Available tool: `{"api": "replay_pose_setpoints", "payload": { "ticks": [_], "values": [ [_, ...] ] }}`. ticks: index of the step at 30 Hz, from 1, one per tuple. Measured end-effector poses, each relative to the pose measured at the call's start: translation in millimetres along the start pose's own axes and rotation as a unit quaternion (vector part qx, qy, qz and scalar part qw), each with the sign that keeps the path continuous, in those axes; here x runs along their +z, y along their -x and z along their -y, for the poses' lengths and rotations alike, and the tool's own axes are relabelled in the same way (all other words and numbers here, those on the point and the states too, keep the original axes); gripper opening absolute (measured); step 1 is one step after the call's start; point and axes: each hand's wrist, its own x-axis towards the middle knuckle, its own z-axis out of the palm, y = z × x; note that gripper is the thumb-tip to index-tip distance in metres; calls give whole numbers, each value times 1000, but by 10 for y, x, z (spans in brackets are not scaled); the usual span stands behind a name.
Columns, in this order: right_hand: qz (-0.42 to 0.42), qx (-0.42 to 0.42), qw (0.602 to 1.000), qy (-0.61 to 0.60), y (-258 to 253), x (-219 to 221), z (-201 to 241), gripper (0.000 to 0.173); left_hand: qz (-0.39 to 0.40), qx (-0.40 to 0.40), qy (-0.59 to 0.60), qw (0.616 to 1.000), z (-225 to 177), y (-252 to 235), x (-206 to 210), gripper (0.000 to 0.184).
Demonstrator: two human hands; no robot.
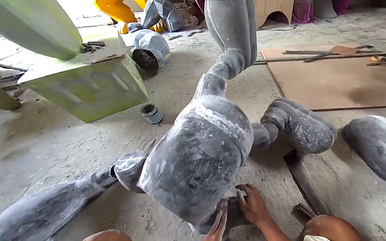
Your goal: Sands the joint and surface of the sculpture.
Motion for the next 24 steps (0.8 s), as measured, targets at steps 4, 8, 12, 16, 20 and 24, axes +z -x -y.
{"api": "replay_pose_setpoints", "payload": {
  "ticks": [4, 8, 12, 16, 20, 24],
  "values": [
    [6, -8, 1000, 5, -2, -32, -7, 41, 75, -82, -37, 993, -214, -552, -95, 93],
    [6, -21, 1000, -8, 22, -40, -7, 41, 43, -37, -8, 998, -235, -106, -164, 78],
    [6, -26, 1000, -1, 29, -12, -6, 40, 42, -44, -8, 998, -198, -105, -148, 86],
    [9, -30, 999, -6, -20, -41, -27, 40, 95, -99, -54, 989, -266, -557, -161, 93],
    [7, -54, 998, -11, -64, -52, -44, 41, 31, -45, -4, 998, -162, -106, -118, 82],
    [8, -54, 998, -10, -50, -8, -42, 40, 48, -66, -25, 996, -87, -316, -69, 91]
  ]
}}
